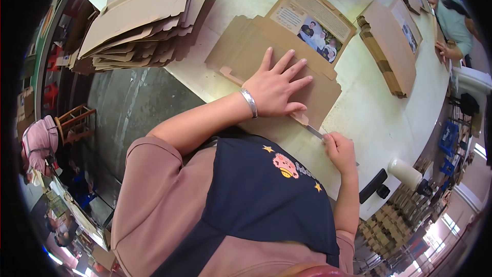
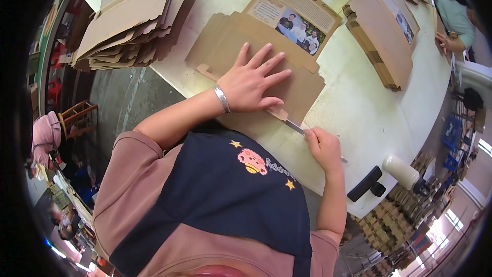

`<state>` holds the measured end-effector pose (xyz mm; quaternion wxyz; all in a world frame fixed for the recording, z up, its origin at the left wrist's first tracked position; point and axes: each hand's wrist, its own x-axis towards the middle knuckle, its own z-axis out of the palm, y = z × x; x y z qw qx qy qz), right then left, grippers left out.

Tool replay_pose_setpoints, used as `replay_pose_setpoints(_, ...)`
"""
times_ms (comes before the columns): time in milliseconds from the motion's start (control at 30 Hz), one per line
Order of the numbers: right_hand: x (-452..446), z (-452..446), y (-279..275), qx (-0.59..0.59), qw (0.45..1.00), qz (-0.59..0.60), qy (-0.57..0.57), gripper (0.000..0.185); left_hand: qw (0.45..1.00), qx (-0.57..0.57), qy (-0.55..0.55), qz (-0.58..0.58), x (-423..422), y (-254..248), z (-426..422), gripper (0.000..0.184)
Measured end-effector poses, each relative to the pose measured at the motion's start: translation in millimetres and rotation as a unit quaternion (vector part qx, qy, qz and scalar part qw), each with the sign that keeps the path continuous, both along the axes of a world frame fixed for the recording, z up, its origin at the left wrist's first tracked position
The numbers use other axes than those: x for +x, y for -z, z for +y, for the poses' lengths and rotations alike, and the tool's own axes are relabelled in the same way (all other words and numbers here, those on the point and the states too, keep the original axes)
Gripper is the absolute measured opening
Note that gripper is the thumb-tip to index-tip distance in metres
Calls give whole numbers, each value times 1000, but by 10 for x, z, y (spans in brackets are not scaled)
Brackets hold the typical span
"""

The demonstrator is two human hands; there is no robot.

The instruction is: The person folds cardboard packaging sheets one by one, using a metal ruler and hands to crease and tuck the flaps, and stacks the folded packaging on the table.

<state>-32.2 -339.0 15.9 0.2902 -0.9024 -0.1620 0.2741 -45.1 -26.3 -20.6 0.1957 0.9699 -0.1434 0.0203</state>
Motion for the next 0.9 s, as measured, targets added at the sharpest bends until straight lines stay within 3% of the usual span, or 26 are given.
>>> replay_pose_setpoints(133,100,103,-49,-24,996,81,29,34,1000,5,-4,-26,100,106,15,71)
replay_pose_setpoints(300,-14,-15,-38,-52,996,-73,-25,28,999,-6,-1,-37,117,180,15,71)
replay_pose_setpoints(467,38,-1082,-239,-46,996,-47,63,16,999,-16,9,-39,67,152,15,73)
replay_pose_setpoints(567,-100,-1706,-446,-38,987,-92,127,15,999,26,17,-9,-71,-19,-9,76)
replay_pose_setpoints(633,-216,-1759,-604,-45,981,-96,162,16,992,71,73,81,-157,-280,20,77)
replay_pose_setpoints(700,-294,-1687,-774,-46,975,-98,196,18,986,71,100,115,-36,-379,121,80)
replay_pose_setpoints(767,-325,-1527,-938,-106,975,-85,174,15,990,-18,54,129,175,-338,309,83)
replay_pose_setpoints(800,-322,-1493,-954,-104,975,-86,177,15,998,44,37,-3,251,-215,403,92)
replay_pose_setpoints(900,-288,-1372,-922,-140,969,-107,171,16,993,86,65,-41,508,33,655,102)
